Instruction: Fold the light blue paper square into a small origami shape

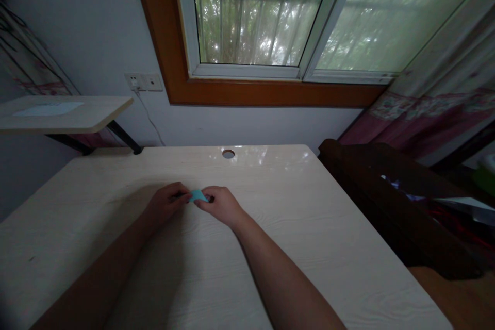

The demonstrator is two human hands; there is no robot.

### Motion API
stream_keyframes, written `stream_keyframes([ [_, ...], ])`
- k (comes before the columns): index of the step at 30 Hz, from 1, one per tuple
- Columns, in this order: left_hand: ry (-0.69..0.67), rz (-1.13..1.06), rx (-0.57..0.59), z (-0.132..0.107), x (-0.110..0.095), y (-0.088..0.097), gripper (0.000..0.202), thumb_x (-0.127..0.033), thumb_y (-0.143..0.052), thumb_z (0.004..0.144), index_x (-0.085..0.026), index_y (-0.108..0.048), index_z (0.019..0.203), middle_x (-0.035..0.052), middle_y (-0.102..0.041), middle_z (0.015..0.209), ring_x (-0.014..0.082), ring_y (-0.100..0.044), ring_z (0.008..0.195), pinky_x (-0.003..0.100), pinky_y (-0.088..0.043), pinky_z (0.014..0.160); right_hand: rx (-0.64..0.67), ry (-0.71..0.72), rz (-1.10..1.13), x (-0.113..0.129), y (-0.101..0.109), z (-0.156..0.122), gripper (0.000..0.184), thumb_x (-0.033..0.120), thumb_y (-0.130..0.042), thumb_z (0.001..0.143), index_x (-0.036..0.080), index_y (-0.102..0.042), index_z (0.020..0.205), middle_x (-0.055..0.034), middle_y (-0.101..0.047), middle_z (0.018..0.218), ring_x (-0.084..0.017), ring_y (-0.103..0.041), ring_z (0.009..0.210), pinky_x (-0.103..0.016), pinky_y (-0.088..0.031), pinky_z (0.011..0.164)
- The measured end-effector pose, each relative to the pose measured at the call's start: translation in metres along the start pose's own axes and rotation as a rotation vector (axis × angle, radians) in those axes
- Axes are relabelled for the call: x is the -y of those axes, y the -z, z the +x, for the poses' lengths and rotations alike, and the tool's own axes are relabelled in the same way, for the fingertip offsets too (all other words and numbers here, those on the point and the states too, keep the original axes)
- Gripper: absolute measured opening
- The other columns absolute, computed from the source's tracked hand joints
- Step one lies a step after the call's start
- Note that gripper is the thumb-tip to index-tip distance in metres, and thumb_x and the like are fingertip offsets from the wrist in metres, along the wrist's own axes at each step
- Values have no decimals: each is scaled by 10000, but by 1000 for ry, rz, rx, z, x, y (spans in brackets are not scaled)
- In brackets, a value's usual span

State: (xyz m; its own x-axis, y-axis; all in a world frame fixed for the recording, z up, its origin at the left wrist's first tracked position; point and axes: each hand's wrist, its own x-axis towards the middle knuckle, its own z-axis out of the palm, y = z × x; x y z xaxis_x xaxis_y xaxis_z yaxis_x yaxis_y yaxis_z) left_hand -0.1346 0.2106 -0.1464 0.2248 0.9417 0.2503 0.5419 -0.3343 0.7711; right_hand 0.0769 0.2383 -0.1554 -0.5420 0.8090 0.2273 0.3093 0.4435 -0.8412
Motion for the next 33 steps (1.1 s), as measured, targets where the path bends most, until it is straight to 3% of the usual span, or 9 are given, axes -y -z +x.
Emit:
stream_keyframes([
  [7,141,-154,-114,2,6,2,260,-421,-594,860,-175,-643,790,6,-647,713,162,-585,688,250,-441,651,-24,-129,186,-4,1,1,208,354,-647,830,160,-722,818,7,-610,665,-110,-483,591,-215,-332,550],
  [17,248,-271,-256,5,9,6,250,-417,-603,840,-171,-622,798,2,-641,685,159,-601,672,259,-477,678,-212,-225,349,-7,6,6,203,331,-651,786,140,-708,825,-45,-682,762,-139,-560,674,-239,-409,631],
  [21,236,-275,-236,5,11,4,248,-412,-604,842,-168,-623,803,-1,-634,685,160,-598,678,254,-469,679,-238,-203,334,-7,4,7,253,387,-609,840,150,-695,864,-44,-682,780,-148,-580,706,-248,-436,664],
  [25,157,-222,-129,3,11,0,239,-402,-602,858,-169,-632,814,2,-637,717,161,-591,696,249,-453,673,-162,-118,239,-2,3,4,278,419,-615,867,173,-712,954,-41,-684,855,-151,-580,751,-249,-434,684],
  [29,68,-112,-14,1,6,-2,204,-354,-605,865,-168,-637,790,4,-632,733,152,-565,689,238,-421,637,-111,-43,165,-1,2,3,232,382,-607,885,176,-709,850,-24,-659,793,-140,-558,711,-244,-417,664],
  [33,38,-74,-10,1,1,-2,192,-338,-607,870,-168,-649,791,6,-633,734,153,-572,694,240,-425,636,-123,-42,157,-3,3,2,220,365,-610,883,173,-696,820,-10,-630,743,-129,-528,669,-236,-401,633],
])
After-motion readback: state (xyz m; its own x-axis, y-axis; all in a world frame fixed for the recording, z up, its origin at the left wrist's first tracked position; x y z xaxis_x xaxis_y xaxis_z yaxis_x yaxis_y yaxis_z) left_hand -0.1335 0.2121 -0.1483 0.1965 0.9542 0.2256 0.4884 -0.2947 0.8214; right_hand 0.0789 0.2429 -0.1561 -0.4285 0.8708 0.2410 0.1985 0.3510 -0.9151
